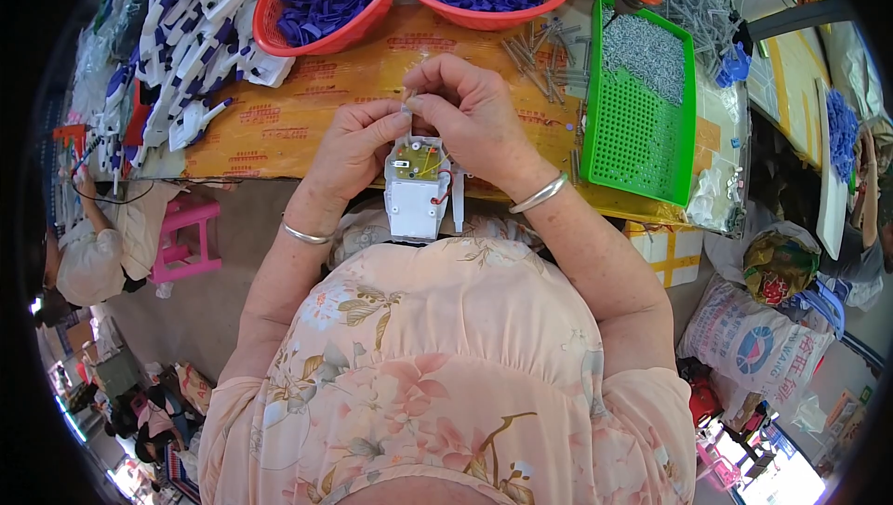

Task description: Assembling the internal components and external housing of toy guns using an electric screwdriver.

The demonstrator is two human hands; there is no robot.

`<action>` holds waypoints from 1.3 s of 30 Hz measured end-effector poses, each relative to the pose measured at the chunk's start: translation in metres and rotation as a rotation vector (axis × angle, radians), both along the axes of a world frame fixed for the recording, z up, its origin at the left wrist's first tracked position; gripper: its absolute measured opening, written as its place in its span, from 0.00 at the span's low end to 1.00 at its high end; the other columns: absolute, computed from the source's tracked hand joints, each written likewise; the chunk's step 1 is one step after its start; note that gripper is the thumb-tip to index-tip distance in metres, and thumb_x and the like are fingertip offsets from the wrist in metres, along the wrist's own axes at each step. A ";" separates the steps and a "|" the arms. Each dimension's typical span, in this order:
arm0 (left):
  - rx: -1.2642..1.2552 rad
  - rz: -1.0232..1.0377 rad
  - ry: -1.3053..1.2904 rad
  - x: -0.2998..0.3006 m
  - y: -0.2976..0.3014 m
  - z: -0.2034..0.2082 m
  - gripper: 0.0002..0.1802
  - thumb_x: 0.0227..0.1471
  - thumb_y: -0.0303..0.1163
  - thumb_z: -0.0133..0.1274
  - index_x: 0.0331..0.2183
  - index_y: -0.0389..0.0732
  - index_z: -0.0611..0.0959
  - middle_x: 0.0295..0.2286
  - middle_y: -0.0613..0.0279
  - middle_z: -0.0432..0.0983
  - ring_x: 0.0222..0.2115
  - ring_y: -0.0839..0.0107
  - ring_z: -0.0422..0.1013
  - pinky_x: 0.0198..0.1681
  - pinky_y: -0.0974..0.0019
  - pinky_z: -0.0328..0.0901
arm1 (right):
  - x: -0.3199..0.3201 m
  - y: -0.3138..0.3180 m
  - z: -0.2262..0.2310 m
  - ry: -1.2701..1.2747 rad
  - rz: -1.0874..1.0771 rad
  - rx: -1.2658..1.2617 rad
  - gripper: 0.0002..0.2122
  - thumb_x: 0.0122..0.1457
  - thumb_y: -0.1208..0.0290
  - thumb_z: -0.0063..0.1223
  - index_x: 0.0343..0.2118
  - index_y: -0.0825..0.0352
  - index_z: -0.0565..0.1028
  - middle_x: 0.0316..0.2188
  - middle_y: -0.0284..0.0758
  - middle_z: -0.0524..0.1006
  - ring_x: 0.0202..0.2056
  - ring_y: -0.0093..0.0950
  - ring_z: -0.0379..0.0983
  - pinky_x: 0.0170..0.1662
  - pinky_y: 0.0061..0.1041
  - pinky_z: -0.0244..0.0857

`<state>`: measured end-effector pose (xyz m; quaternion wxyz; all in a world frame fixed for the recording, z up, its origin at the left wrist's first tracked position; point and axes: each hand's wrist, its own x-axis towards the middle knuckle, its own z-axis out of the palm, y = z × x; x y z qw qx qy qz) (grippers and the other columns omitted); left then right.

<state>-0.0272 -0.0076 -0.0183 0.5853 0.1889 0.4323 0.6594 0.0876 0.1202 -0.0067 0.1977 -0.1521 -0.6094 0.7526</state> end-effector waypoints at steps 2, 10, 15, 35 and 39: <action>0.003 0.008 -0.004 0.000 0.000 0.000 0.12 0.53 0.30 0.51 0.37 0.32 0.78 0.31 0.60 0.77 0.30 0.75 0.73 0.34 0.72 0.69 | 0.000 0.000 0.000 0.016 0.002 0.006 0.05 0.53 0.81 0.50 0.34 0.70 0.72 0.28 0.27 0.73 0.28 0.14 0.69 0.31 0.15 0.67; 0.013 0.003 -0.022 -0.002 -0.001 -0.002 0.13 0.53 0.27 0.50 0.40 0.31 0.79 0.33 0.56 0.77 0.31 0.73 0.73 0.35 0.72 0.69 | 0.000 -0.004 -0.001 0.028 -0.020 0.017 0.05 0.53 0.81 0.49 0.34 0.70 0.72 0.28 0.27 0.73 0.29 0.14 0.70 0.33 0.15 0.68; 0.017 0.025 -0.010 0.000 -0.001 -0.002 0.12 0.52 0.27 0.51 0.39 0.31 0.79 0.32 0.57 0.77 0.30 0.74 0.73 0.34 0.72 0.69 | 0.001 -0.008 0.002 0.057 -0.042 0.028 0.07 0.53 0.82 0.49 0.35 0.69 0.71 0.27 0.27 0.73 0.29 0.14 0.70 0.32 0.15 0.68; -0.114 0.071 0.247 0.002 -0.011 0.013 0.11 0.52 0.30 0.52 0.34 0.32 0.81 0.27 0.62 0.76 0.25 0.78 0.71 0.29 0.76 0.66 | 0.062 0.161 0.076 0.424 -0.394 0.255 0.19 0.58 0.78 0.47 0.52 0.74 0.62 0.39 0.41 0.75 0.42 0.32 0.72 0.50 0.35 0.64; -0.137 0.057 0.305 0.000 -0.010 0.013 0.11 0.52 0.30 0.52 0.34 0.32 0.81 0.27 0.62 0.76 0.25 0.79 0.71 0.27 0.78 0.64 | 0.050 0.152 0.080 0.191 -0.468 0.441 0.14 0.58 0.79 0.45 0.48 0.74 0.67 0.41 0.40 0.74 0.42 0.32 0.72 0.51 0.33 0.62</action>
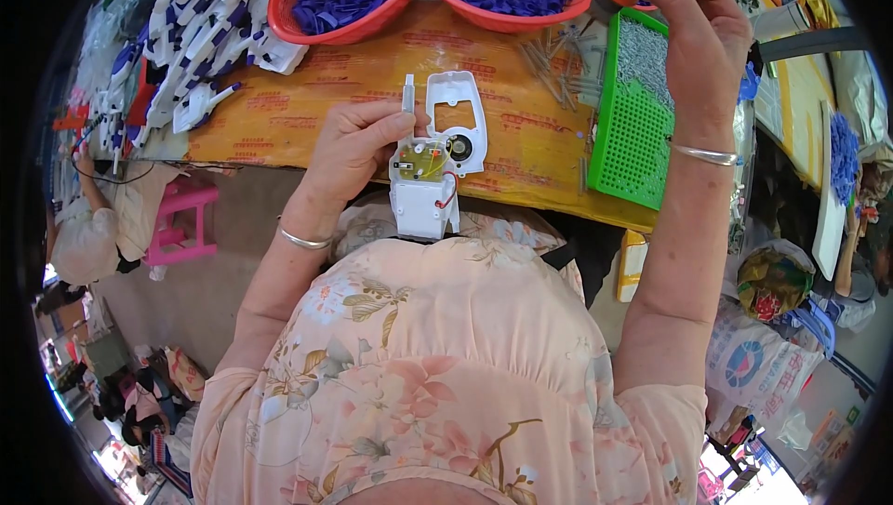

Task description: Assembling the internal components and external housing of toy guns using an electric screwdriver.

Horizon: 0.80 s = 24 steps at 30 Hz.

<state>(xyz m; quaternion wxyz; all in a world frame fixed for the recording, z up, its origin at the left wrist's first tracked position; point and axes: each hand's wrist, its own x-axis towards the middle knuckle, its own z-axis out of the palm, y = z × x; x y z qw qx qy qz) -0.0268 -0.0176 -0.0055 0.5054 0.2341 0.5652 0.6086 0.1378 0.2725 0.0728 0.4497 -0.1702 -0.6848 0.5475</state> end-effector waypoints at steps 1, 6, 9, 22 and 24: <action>0.000 -0.001 0.000 -0.001 0.000 -0.001 0.11 0.52 0.30 0.52 0.34 0.32 0.81 0.27 0.62 0.76 0.25 0.79 0.71 0.27 0.78 0.64 | 0.002 0.000 -0.003 -0.030 0.022 0.045 0.14 0.57 0.79 0.45 0.47 0.74 0.68 0.41 0.40 0.74 0.43 0.33 0.72 0.51 0.32 0.62; -0.022 0.013 -0.057 -0.001 -0.001 -0.005 0.11 0.52 0.30 0.52 0.35 0.32 0.81 0.27 0.62 0.76 0.26 0.79 0.71 0.28 0.77 0.66 | -0.014 -0.035 0.016 -0.014 0.211 0.038 0.16 0.55 0.75 0.44 0.47 0.73 0.68 0.41 0.42 0.73 0.44 0.34 0.70 0.51 0.32 0.60; -0.025 0.022 -0.081 0.001 0.000 -0.002 0.11 0.52 0.30 0.52 0.34 0.32 0.81 0.27 0.62 0.76 0.26 0.79 0.72 0.28 0.76 0.66 | -0.003 -0.035 0.014 0.098 0.557 -0.069 0.23 0.53 0.65 0.47 0.50 0.73 0.63 0.34 0.39 0.68 0.37 0.33 0.65 0.47 0.34 0.56; -0.049 0.022 -0.033 -0.004 0.001 -0.006 0.13 0.51 0.30 0.50 0.33 0.28 0.79 0.28 0.60 0.75 0.30 0.74 0.70 0.35 0.73 0.64 | 0.054 -0.061 0.034 0.100 0.734 -0.165 0.24 0.45 0.59 0.60 0.40 0.71 0.67 0.41 0.50 0.71 0.42 0.41 0.71 0.45 0.37 0.66; -0.017 0.080 -0.013 -0.003 0.000 -0.009 0.13 0.51 0.31 0.51 0.34 0.30 0.80 0.25 0.63 0.75 0.26 0.77 0.70 0.28 0.76 0.64 | 0.063 -0.056 0.038 0.043 0.718 -0.214 0.30 0.48 0.48 0.55 0.44 0.67 0.62 0.33 0.37 0.67 0.28 0.30 0.67 0.36 0.27 0.61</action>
